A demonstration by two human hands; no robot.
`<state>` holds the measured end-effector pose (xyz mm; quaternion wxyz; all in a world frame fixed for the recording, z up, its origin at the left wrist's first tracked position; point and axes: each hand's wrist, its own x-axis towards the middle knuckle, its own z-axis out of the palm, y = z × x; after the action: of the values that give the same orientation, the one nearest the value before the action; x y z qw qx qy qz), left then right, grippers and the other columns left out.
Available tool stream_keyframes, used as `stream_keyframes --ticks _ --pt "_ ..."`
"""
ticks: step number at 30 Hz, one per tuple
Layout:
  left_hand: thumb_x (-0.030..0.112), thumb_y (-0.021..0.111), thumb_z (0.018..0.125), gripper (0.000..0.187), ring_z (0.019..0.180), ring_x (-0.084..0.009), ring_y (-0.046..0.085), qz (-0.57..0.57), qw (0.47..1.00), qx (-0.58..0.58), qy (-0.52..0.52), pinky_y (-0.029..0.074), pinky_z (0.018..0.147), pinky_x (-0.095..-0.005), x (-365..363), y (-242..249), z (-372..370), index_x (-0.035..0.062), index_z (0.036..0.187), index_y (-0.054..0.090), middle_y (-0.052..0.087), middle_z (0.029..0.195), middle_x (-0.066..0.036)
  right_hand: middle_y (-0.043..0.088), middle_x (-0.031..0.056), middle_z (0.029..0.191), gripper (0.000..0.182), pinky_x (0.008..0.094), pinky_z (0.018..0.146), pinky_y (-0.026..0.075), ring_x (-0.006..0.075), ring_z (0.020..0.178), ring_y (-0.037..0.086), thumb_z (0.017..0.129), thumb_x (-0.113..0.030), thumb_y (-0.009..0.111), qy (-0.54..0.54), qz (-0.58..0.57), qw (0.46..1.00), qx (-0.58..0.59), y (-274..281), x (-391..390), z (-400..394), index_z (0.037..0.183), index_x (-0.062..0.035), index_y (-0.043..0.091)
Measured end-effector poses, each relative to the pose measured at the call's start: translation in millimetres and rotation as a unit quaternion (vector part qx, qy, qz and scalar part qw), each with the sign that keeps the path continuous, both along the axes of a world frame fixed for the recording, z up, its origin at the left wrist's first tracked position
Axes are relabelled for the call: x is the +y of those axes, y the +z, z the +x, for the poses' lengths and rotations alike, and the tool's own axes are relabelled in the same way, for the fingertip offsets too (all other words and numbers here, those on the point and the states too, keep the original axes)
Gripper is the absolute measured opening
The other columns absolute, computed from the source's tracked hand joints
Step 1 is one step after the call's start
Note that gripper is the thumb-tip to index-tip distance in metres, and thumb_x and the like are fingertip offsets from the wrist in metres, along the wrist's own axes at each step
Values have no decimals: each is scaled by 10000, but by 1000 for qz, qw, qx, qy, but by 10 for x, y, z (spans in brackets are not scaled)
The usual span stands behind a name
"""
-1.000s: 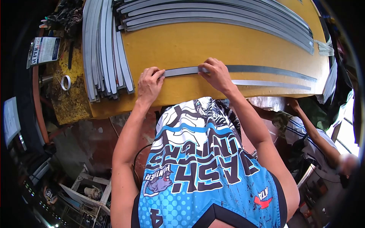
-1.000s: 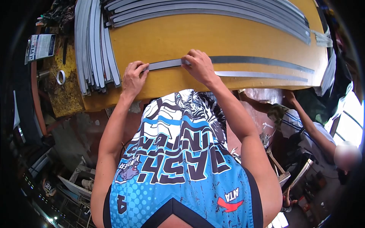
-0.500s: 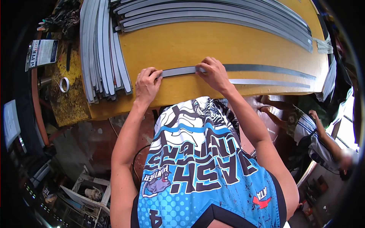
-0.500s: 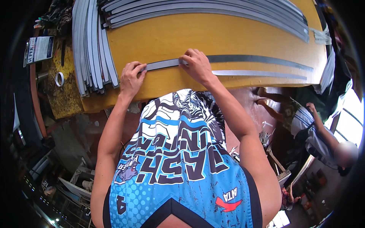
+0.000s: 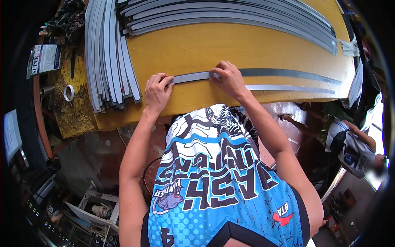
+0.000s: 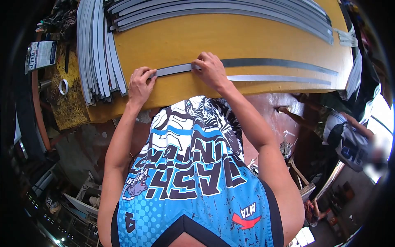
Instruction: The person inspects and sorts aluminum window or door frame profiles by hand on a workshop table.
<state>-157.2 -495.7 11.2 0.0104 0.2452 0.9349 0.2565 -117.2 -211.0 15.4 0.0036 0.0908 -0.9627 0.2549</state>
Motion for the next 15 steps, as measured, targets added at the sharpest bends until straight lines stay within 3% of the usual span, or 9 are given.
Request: stream_keyframes --ticks 15 --pt "75 694 795 233 1026 -270 587 -20 999 34 20 474 888 -404 183 -93 64 32 1023 717 633 1053 -91 620 60 945 122 371 833 499 254 941 601 783 -171 748 -3 -12 1000 -2 -35 -17 -15 894 -123 732"
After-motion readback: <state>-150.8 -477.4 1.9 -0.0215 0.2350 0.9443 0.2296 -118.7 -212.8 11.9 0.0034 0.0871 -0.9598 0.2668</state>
